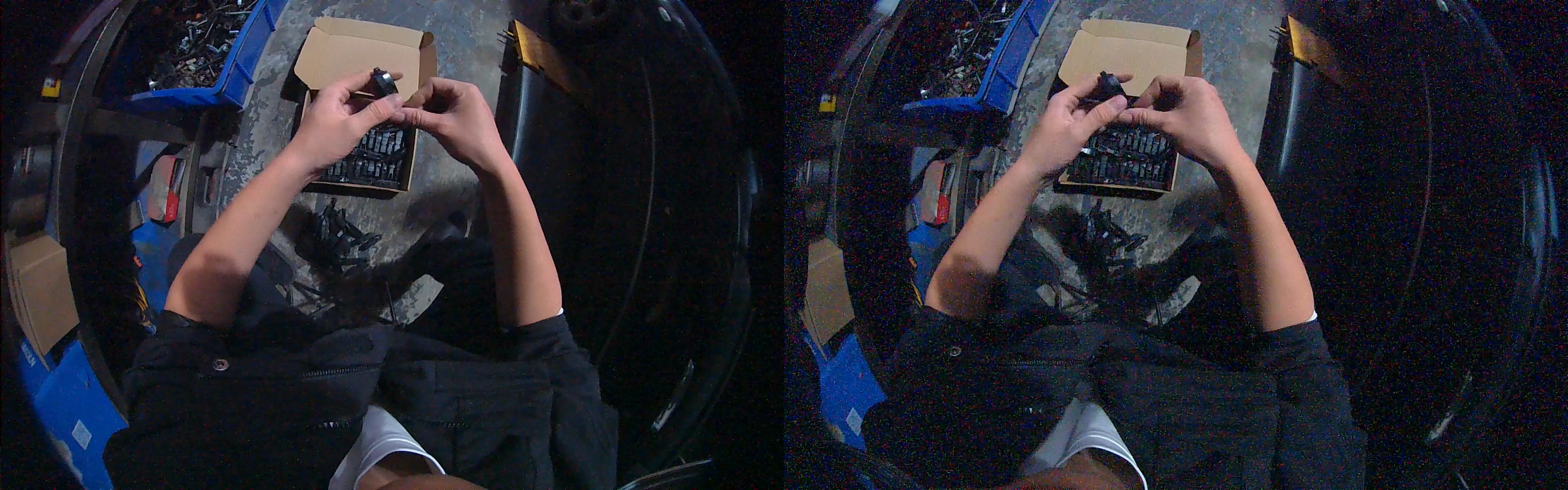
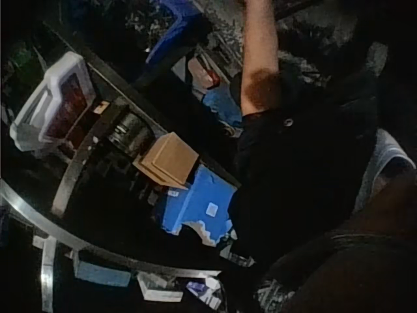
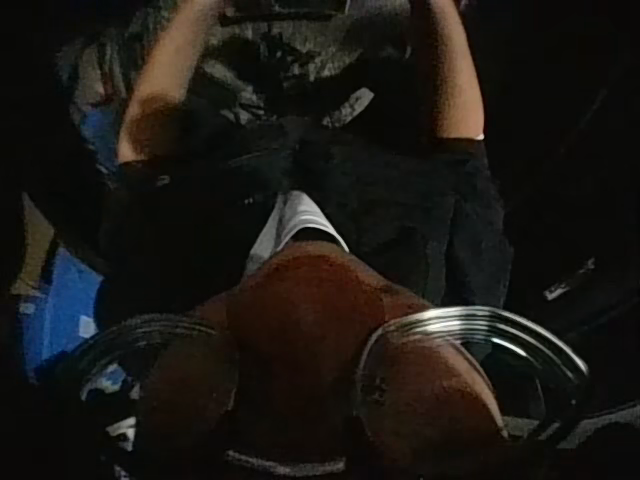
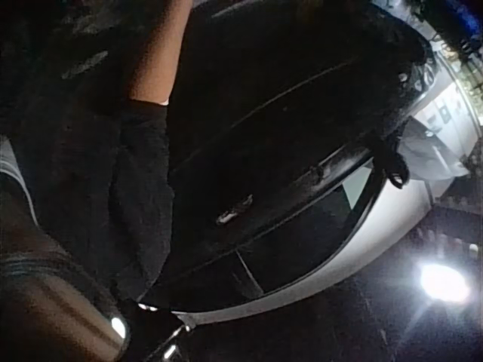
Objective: The person sits on the floor and repeatedly picks up small black plastic components from a cardboard box. They manipulate the parts by hand, snapping them together or apart, and place them back into the box or onto the floor.
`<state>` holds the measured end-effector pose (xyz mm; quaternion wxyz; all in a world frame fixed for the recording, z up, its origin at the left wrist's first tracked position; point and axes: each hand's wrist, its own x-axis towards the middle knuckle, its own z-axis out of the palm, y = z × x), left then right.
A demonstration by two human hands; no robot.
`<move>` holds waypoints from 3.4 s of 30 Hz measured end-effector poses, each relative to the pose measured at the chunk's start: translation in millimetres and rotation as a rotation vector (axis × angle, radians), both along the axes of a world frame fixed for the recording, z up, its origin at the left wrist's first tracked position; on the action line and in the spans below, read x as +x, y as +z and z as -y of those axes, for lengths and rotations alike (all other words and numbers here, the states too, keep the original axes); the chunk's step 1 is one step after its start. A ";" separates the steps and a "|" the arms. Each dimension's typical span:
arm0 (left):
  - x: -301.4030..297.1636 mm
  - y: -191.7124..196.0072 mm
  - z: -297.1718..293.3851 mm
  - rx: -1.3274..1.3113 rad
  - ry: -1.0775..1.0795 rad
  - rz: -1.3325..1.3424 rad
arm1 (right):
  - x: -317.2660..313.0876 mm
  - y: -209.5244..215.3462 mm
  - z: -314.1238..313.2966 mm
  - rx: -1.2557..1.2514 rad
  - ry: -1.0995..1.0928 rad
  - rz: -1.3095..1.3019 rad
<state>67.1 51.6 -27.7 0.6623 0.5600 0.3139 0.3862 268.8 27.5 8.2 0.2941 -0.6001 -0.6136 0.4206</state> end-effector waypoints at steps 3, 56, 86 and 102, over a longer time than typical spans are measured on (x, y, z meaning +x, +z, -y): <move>0.6 -4.5 -2.2 0.009 0.017 -0.033 | 1.5 -2.9 0.1 0.014 0.001 -0.074; -158.9 -6.3 58.8 0.393 -0.509 -1.208 | 4.6 -178.1 25.8 -0.128 0.185 0.460; -150.4 -20.1 66.0 0.451 -0.560 -1.201 | -4.5 -399.2 -6.3 0.035 -0.050 0.631; -139.6 -26.3 50.6 0.390 -0.597 -1.198 | -89.1 -399.9 -108.4 -0.200 -0.198 0.518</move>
